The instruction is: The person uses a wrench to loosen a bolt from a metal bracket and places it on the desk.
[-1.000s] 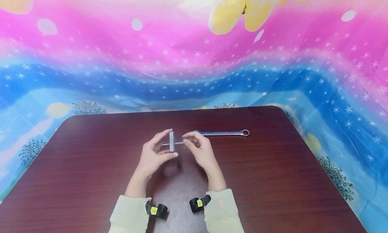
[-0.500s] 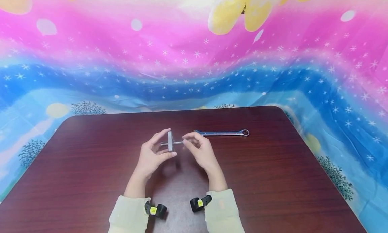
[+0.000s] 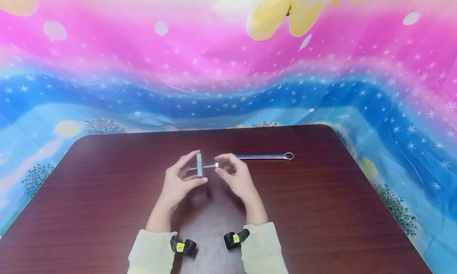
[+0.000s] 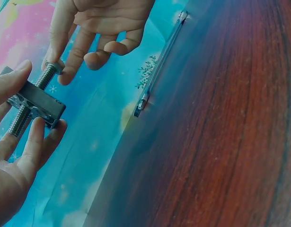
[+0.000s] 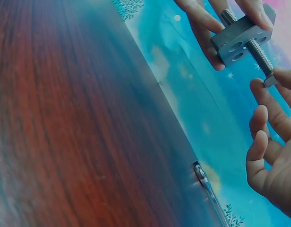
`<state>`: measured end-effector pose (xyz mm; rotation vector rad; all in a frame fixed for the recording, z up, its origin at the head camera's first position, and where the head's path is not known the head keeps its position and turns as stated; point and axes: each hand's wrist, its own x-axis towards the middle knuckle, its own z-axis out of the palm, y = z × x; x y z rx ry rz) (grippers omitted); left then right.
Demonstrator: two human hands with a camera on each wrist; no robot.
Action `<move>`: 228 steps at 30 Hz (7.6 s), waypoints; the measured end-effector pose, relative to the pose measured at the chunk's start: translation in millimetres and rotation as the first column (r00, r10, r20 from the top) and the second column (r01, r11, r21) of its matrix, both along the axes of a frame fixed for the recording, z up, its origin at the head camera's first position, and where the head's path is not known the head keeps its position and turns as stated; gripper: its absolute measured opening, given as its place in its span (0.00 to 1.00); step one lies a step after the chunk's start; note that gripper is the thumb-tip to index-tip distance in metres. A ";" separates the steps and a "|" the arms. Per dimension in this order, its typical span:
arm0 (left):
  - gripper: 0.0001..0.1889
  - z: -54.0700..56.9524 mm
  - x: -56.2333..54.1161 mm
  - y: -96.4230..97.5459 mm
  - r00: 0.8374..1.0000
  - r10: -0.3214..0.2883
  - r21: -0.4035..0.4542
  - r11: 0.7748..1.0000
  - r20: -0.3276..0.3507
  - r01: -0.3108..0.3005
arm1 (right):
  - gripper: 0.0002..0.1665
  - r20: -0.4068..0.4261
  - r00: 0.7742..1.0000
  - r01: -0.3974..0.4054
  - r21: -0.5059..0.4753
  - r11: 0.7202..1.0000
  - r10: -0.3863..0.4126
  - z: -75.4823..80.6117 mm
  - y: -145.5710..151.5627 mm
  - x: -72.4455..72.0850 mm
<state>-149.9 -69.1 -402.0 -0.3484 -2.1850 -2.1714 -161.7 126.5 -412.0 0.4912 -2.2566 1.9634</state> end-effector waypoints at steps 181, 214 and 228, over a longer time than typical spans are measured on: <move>0.40 3.2 1.9 1.4 0.999 0.026 0.029 0.999 -0.039 -0.025 | 0.13 -0.001 1.000 0.028 -0.064 0.998 -0.029 7.2 -2.8 3.2; 0.40 2.6 1.7 1.2 0.999 0.033 0.035 0.999 -0.034 -0.032 | 0.15 -0.019 0.999 0.024 -0.083 0.996 -0.025 7.1 -1.2 3.3; 0.39 4.7 3.1 3.3 0.999 0.025 0.027 0.999 -0.033 -0.024 | 0.14 -0.008 0.999 0.034 -0.101 0.994 -0.035 8.2 -1.1 2.8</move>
